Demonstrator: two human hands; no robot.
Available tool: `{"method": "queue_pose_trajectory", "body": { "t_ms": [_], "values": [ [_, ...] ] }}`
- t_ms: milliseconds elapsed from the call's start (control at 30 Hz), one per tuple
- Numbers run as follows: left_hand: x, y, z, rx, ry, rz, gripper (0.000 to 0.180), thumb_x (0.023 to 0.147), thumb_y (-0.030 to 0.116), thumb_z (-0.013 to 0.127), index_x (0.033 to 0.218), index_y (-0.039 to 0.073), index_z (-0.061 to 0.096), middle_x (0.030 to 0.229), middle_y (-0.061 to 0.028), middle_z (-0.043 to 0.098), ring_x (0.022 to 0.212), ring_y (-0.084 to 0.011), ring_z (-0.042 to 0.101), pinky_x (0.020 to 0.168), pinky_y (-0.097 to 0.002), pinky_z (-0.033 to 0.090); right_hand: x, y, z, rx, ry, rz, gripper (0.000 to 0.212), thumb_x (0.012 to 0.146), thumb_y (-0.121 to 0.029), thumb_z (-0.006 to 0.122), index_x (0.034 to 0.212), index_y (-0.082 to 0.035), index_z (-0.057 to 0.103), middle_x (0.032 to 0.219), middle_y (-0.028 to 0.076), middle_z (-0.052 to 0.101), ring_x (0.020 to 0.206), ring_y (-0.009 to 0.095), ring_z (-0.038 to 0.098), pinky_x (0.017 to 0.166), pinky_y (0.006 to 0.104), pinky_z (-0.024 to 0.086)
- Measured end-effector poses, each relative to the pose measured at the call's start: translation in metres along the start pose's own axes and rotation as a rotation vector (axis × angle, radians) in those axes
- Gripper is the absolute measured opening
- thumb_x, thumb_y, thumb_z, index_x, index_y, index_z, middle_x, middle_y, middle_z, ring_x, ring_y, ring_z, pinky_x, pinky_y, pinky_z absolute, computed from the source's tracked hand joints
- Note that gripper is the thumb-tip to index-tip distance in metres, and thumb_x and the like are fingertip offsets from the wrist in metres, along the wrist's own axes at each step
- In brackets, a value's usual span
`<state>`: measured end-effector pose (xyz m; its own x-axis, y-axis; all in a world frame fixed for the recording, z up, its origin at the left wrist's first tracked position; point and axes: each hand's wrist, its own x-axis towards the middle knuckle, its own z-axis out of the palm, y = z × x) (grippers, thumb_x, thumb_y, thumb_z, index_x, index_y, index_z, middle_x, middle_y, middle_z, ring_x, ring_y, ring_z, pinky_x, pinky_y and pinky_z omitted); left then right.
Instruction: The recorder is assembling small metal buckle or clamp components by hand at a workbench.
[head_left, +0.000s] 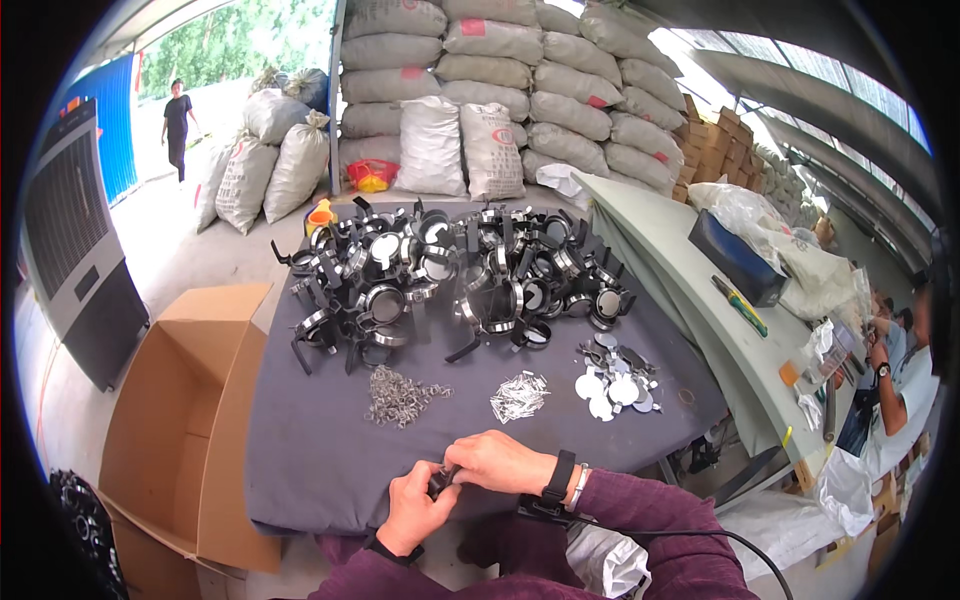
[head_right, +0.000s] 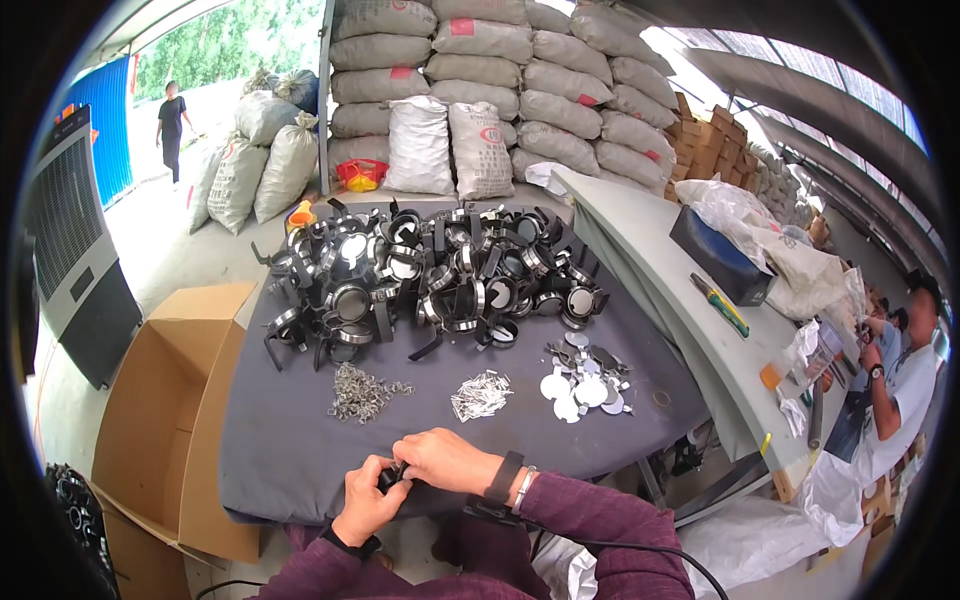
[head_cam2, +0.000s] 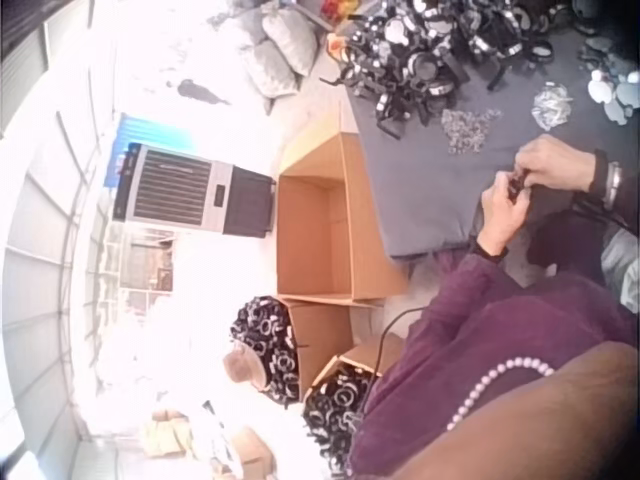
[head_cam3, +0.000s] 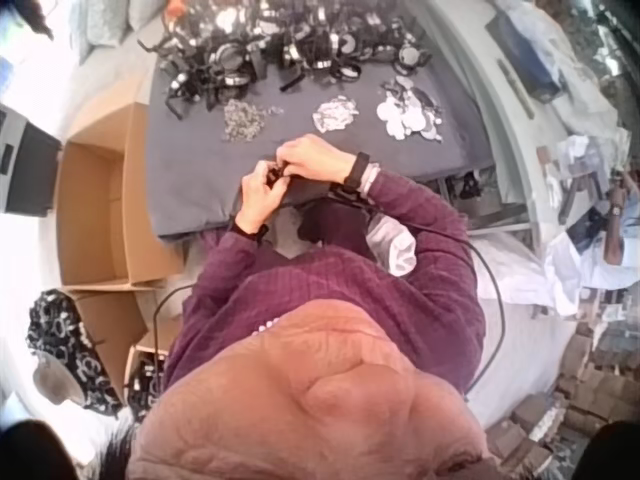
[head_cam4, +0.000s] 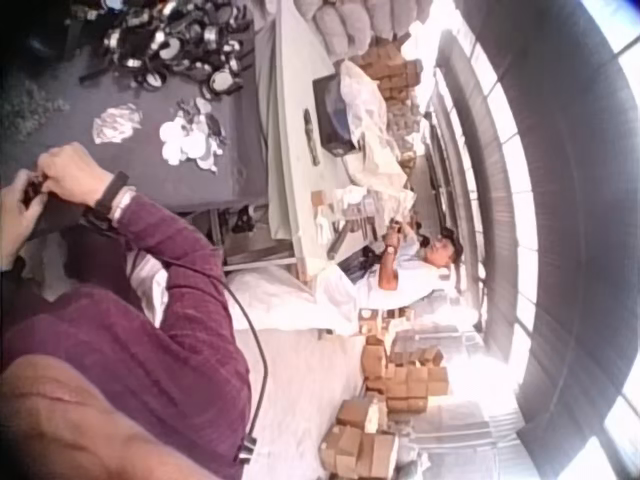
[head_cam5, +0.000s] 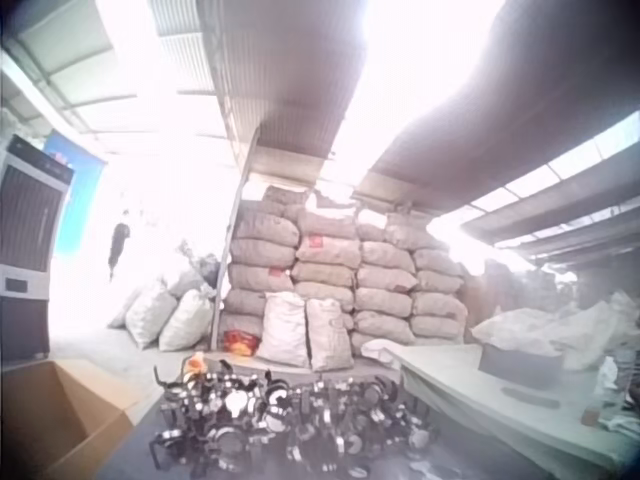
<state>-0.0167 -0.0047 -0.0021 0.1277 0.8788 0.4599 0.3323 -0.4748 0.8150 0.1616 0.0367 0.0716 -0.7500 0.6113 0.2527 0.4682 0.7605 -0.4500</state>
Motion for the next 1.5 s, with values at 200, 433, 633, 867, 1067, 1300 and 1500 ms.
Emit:
{"method": "queue_pose_trajectory", "body": {
  "t_ms": [200,433,633,867,1067,1300,1500],
  "values": [
    [0.002,0.001,-0.002,0.03,-0.001,0.118,0.025,0.072,0.01,0.074,0.087,0.005,0.055,0.06,-0.0086,0.06,0.05,-0.0257,0.062,0.047,-0.0353,0.047,-0.002,-0.001,0.002,-0.058,0.031,-0.093,0.02,0.075,-0.012,0.07,0.087,-0.005,0.056,0.082,0.01,0.063,0.078,0.03,0.064,0.066,0.04,0.052],
    [0.0,-0.005,0.002,0.043,0.025,0.009,0.025,0.074,0.017,0.073,0.088,0.006,0.055,0.062,-0.0117,0.06,0.055,-0.0321,0.062,0.048,-0.039,0.046,0.004,0.005,0.0,0.074,0.007,0.014,0.021,0.074,-0.017,0.069,0.085,-0.005,0.056,0.075,0.01,0.061,0.074,0.032,0.062,0.063,0.0419,0.049],
    [0.005,-0.004,0.009,0.097,0.068,0.03,0.025,0.076,0.017,0.073,0.09,0.004,0.057,0.068,-0.0159,0.064,0.059,-0.032,0.065,0.053,-0.0383,0.049,-0.005,0.009,0.015,-0.035,0.136,0.03,0.019,0.077,-0.019,0.065,0.087,-0.006,0.055,0.081,0.012,0.06,0.08,0.034,0.062,0.068,0.0444,0.049],
    [0.011,0.0,0.005,0.051,0.005,0.054,0.019,0.078,0.01,0.069,0.085,0.001,0.054,0.065,-0.0155,0.061,0.055,-0.03,0.061,0.054,-0.0376,0.046,-0.006,0.011,0.015,0.033,0.245,0.01,0.021,0.073,-0.015,0.068,0.08,-0.004,0.052,0.073,0.01,0.058,0.075,0.033,0.059,0.061,0.0434,0.044],
    [0.01,0.002,0.005,0.025,0.029,0.033,0.017,0.078,0.009,0.066,0.085,0.0,0.053,0.067,-0.0178,0.062,0.06,-0.0323,0.063,0.056,-0.0372,0.047,0.011,0.013,-0.005,0.221,0.0,0.12,0.02,0.068,-0.015,0.068,0.078,-0.003,0.056,0.075,0.013,0.061,0.073,0.035,0.06,0.06,0.0436,0.045],
    [0.001,-0.002,0.005,0.267,-0.029,0.043,0.03,0.082,0.028,0.07,0.095,0.006,0.054,0.072,-0.0184,0.062,0.067,-0.0393,0.063,0.055,-0.0462,0.047,-0.05,0.012,0.032,0.162,0.534,0.324,0.013,0.08,-0.015,0.071,0.085,-0.005,0.065,0.078,0.008,0.065,0.067,0.02,0.063,0.062,0.0314,0.05],
    [0.048,0.013,-0.029,-0.411,-0.367,-0.722,0.017,0.09,0.019,0.061,0.088,0.002,0.06,0.068,-0.0101,0.063,0.049,-0.0133,0.054,0.045,-0.0267,0.042,-0.105,0.048,0.038,0.286,0.938,0.638,0.016,0.08,-0.008,0.07,0.078,0.0,0.056,0.062,0.006,0.055,0.056,0.012,0.049,0.054,0.0286,0.042]
  ]
}}
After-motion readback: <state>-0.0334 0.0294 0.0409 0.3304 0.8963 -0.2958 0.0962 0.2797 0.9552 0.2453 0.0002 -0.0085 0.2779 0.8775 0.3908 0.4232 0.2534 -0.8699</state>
